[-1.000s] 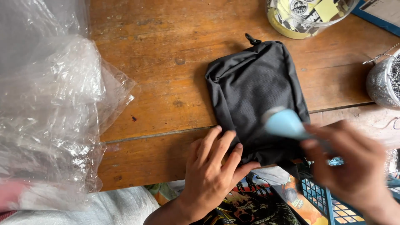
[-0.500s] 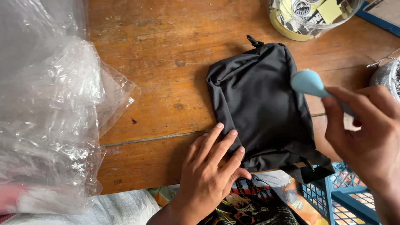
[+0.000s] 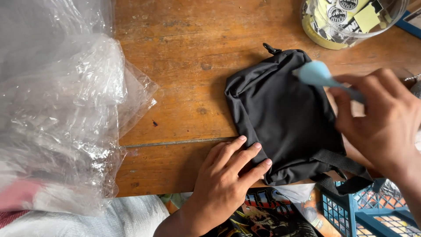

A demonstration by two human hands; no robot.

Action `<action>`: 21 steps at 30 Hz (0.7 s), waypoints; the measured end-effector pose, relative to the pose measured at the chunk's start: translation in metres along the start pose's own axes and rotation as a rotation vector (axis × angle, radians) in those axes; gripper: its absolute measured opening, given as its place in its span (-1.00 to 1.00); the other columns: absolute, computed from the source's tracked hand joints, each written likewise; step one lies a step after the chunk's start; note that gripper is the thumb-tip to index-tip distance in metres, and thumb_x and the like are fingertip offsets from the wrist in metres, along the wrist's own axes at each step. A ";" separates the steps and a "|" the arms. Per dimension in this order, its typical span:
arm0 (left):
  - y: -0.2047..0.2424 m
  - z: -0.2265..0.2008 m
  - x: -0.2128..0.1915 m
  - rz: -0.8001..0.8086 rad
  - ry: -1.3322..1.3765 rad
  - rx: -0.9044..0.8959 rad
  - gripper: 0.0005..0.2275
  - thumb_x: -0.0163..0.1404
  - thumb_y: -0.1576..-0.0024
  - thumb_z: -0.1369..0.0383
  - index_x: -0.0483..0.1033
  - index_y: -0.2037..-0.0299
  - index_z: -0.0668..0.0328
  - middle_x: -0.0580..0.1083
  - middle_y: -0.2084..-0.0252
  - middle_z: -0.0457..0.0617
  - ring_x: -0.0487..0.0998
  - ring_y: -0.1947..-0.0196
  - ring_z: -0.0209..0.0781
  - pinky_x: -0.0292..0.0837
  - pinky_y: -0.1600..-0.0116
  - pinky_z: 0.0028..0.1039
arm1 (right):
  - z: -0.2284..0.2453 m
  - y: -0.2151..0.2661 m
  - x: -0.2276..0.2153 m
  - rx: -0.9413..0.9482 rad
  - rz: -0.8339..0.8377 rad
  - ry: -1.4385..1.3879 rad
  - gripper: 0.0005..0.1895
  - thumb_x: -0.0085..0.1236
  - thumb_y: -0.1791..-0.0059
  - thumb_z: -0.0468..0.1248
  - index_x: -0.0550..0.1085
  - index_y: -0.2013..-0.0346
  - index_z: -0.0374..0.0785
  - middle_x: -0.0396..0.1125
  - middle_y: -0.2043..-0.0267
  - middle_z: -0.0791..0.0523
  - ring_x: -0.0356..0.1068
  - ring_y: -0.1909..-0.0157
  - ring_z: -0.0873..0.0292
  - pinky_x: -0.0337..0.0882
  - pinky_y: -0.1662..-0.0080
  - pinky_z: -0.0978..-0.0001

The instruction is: Cleaning a small black pouch with a white graphic using a small brush on a wooden workspace.

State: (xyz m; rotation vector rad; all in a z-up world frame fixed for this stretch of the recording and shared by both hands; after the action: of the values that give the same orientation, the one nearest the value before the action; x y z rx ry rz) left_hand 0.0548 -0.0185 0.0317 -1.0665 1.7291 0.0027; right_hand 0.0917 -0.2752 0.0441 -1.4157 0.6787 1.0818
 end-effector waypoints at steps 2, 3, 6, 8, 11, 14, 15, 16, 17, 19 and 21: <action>-0.011 0.002 -0.013 -0.034 0.095 -0.039 -0.84 0.06 -0.29 0.35 0.55 0.00 0.19 0.50 -0.12 0.17 0.55 -0.09 0.17 0.49 -0.10 -0.13 | -0.011 0.002 0.007 0.054 0.003 -0.021 -0.68 0.40 -0.28 -0.15 0.62 -0.16 -0.36 0.36 0.14 0.02 0.39 0.16 0.04 0.36 0.10 0.20; -0.015 0.003 -0.020 -0.056 0.200 -0.076 -0.73 0.10 -0.27 0.27 0.48 -0.04 0.30 0.46 -0.15 0.25 0.60 -0.03 0.13 0.57 -0.09 -0.17 | -0.018 0.006 0.012 0.121 0.017 -0.042 -0.42 0.45 -0.22 0.07 0.54 -0.15 -0.43 0.32 0.19 0.05 0.32 0.24 0.07 0.32 0.13 0.19; -0.046 0.011 -0.044 -0.123 -0.016 -0.177 -0.63 -0.04 -0.32 0.16 0.41 -0.09 0.38 0.38 -0.16 0.25 0.53 0.01 0.15 0.50 -0.03 -0.19 | -0.003 -0.027 0.015 0.046 0.090 -0.117 -0.43 0.57 -0.12 0.03 0.58 -0.23 -0.27 0.37 0.22 0.16 0.42 0.13 0.12 0.38 0.04 0.22; -0.076 0.034 -0.024 -0.112 -0.147 -0.214 -0.56 0.05 -0.28 0.09 0.39 -0.09 0.39 0.38 -0.13 0.26 0.51 0.02 0.18 0.50 -0.01 -0.17 | -0.008 -0.044 0.025 -0.075 0.108 -0.062 -0.37 0.56 -0.15 0.05 0.58 -0.31 -0.33 0.44 0.07 0.10 0.45 0.06 0.01 0.40 0.01 0.13; -0.100 0.079 0.019 -0.024 -0.320 -0.270 -0.52 0.27 -0.08 0.06 0.42 0.07 0.30 0.43 0.07 0.19 0.51 0.10 0.16 0.50 0.16 -0.15 | -0.001 -0.058 0.047 -0.139 0.148 -0.069 -0.20 0.53 -0.08 0.09 0.53 -0.41 -0.42 0.53 -0.04 0.00 0.51 0.00 -0.10 0.41 0.03 0.03; -0.113 0.112 0.033 0.002 -0.229 -0.280 -0.73 0.31 0.06 0.34 0.42 0.40 0.22 0.52 0.39 0.11 0.58 0.33 0.13 0.48 0.34 -0.11 | -0.012 -0.065 0.059 -0.025 0.153 -0.168 -0.34 0.52 0.00 -0.01 0.57 -0.25 -0.37 0.55 0.01 0.02 0.54 0.00 -0.04 0.39 0.02 0.11; -0.114 0.117 0.036 -0.019 -0.093 -0.264 -0.77 0.22 0.04 0.59 0.38 0.58 0.24 0.56 0.55 0.11 0.62 0.48 0.15 0.45 0.38 -0.08 | -0.020 -0.059 0.062 0.046 0.142 -0.223 -0.58 0.52 -0.03 -0.13 0.64 -0.07 -0.30 0.55 0.03 0.07 0.53 -0.02 0.01 0.37 -0.03 0.20; -0.112 0.118 0.022 -0.015 -0.106 -0.251 -0.77 0.22 0.04 0.59 0.38 0.58 0.24 0.56 0.55 0.11 0.62 0.48 0.15 0.45 0.38 -0.08 | -0.022 -0.059 0.060 0.052 0.125 -0.229 -0.58 0.52 -0.03 -0.13 0.64 -0.07 -0.30 0.55 0.03 0.07 0.53 -0.02 0.01 0.37 -0.03 0.20; -0.111 0.115 0.014 -0.015 0.092 -0.217 -0.74 0.22 -0.05 0.44 0.35 0.57 0.19 0.44 0.60 -0.01 0.45 0.54 -0.08 0.26 0.41 -0.22 | -0.023 -0.057 0.052 0.003 0.060 -0.272 -0.62 0.50 -0.07 -0.25 0.66 -0.13 -0.37 0.55 0.03 0.01 0.55 0.01 0.02 0.41 -0.01 0.23; -0.110 0.111 0.001 -0.005 0.298 -0.171 -0.67 0.22 -0.14 0.29 0.33 0.57 0.14 0.32 0.65 -0.13 0.27 0.60 -0.30 0.07 0.45 -0.35 | -0.025 -0.053 0.041 -0.037 -0.009 -0.304 -0.64 0.48 -0.11 -0.36 0.69 -0.18 -0.44 0.55 0.04 -0.05 0.56 0.04 0.02 0.46 0.00 0.27; -0.107 0.106 -0.002 0.118 0.642 -0.157 -0.56 -0.11 -0.30 0.06 -0.01 0.53 0.02 -0.05 0.47 -0.31 0.00 0.47 -0.47 -0.15 0.38 -0.50 | -0.025 -0.055 0.039 0.011 0.006 -0.444 -0.70 0.15 0.00 -0.52 0.66 -0.01 -0.42 0.08 0.46 0.13 0.03 0.33 0.27 0.08 0.25 0.31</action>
State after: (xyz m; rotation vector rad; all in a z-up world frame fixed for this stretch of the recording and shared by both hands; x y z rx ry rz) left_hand 0.2053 -0.0314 0.0365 -1.1539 2.3995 -0.1460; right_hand 0.1618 -0.2830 0.0306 -1.1093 0.3661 1.3385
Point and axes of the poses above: each hand's wrist, its own y-axis away from the middle knuckle, its own x-axis out of the palm, z = x × y, the point moved 6 cm from there along -y, towards the middle knuckle
